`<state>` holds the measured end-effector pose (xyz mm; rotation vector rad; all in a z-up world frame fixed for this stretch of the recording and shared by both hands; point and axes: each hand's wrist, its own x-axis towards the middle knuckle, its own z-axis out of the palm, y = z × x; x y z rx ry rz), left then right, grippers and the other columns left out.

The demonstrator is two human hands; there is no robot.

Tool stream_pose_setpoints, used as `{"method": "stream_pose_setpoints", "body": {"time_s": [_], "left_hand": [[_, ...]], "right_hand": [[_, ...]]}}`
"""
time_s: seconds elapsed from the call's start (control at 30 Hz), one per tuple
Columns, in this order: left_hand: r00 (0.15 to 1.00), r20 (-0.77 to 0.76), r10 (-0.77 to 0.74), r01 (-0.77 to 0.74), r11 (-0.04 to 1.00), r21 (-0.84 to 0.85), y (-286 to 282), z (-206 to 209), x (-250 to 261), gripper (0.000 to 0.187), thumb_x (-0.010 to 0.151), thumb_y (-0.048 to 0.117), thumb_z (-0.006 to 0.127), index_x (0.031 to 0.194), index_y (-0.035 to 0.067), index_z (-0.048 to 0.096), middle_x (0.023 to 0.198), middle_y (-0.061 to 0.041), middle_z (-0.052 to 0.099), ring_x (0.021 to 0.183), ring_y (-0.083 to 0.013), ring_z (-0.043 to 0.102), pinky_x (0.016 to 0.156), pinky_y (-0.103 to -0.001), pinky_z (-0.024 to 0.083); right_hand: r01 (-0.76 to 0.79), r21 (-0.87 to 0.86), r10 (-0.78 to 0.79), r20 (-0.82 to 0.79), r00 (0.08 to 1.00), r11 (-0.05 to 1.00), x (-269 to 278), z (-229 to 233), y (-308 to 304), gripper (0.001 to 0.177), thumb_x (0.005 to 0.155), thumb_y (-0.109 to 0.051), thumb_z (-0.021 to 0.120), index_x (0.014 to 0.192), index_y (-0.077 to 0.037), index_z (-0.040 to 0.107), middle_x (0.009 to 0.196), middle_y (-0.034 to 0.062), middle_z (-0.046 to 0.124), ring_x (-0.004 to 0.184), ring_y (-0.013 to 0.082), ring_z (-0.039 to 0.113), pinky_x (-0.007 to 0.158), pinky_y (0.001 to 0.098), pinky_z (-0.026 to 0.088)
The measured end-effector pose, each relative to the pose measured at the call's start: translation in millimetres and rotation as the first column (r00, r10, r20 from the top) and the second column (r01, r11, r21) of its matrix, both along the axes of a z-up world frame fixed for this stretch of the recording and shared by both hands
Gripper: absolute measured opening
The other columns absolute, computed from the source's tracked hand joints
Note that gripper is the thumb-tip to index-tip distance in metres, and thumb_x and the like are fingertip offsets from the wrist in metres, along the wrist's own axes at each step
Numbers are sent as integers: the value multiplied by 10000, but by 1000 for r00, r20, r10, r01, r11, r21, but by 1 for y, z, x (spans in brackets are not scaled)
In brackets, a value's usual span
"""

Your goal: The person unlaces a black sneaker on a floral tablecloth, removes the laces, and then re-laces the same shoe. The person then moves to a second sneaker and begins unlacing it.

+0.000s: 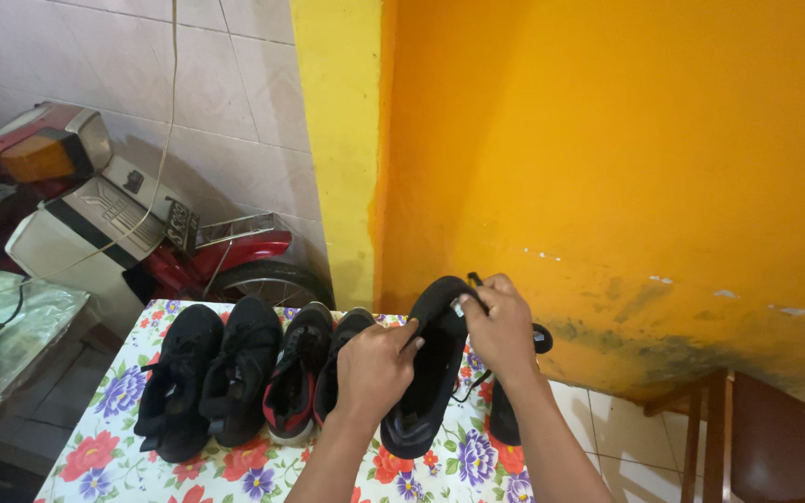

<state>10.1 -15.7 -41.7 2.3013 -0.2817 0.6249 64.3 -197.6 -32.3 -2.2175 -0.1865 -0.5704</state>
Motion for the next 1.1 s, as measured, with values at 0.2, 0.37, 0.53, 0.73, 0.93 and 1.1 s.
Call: {"method": "stream_pose_setpoints", "body": {"time_s": [0.2, 0.37, 0.53, 0.73, 0.93, 1.1], "left_hand": [[974, -176, 140, -139, 990, 17, 0, -17, 3, 231, 862, 296, 719, 1003, 137, 809, 718, -183, 718, 674, -389, 700, 615, -488, 540], [889, -352, 294, -286, 955, 74, 0, -47, 12, 245, 885, 338, 711, 1021, 155, 800, 743, -213, 711, 721, -421, 708, 671, -506, 564], [842, -417, 341, -338, 937, 84, -5, -82, 28, 287, 873, 361, 723, 1095, 191, 787, 767, -229, 709, 743, -433, 707, 676, -518, 566], [840, -384, 382, -379, 921, 89, -17, -132, 44, 292, 876, 346, 728, 1100, 168, 786, 815, -202, 730, 759, -408, 718, 670, -502, 568], [861, -353, 366, -371, 927, 56, -22, -165, 52, 283, 866, 297, 736, 1094, 135, 783, 907, -163, 750, 805, -379, 727, 691, -479, 569], [834, -407, 373, -369, 925, 90, -23, -160, 51, 302, 867, 301, 743, 1109, 123, 770, 959, -161, 757, 852, -383, 724, 720, -479, 571]], "right_hand": [[-43, 18, 43, 21, 999, 999, 7, -11, -1, 260, 867, -227, 739, 893, 31, 735, 903, 137, 661, 830, 271, 653, 742, 374, 512], [22, 364, 82, -267, 960, 931, 12, -42, -11, 221, 964, -133, 583, 1062, 17, 713, 1005, 62, 641, 703, 186, 609, 651, 333, 516], [77, 382, 70, -357, 932, 921, 11, -84, -30, 276, 926, 9, 513, 1118, 14, 712, 1019, 77, 725, 757, 143, 658, 706, 293, 555], [72, 349, 107, -467, 878, 934, 3, -128, -45, 303, 928, 22, 486, 1112, 1, 726, 977, 93, 771, 850, 138, 707, 783, 283, 560], [99, 398, 171, -587, 791, 912, -6, -155, -54, 360, 912, 56, 431, 1134, -2, 709, 1032, 80, 753, 840, 147, 692, 725, 312, 541], [34, 404, 229, -583, 779, 914, -13, -158, -53, 469, 816, 118, 398, 1141, -11, 711, 1077, 81, 728, 820, 124, 641, 733, 282, 536]]}}
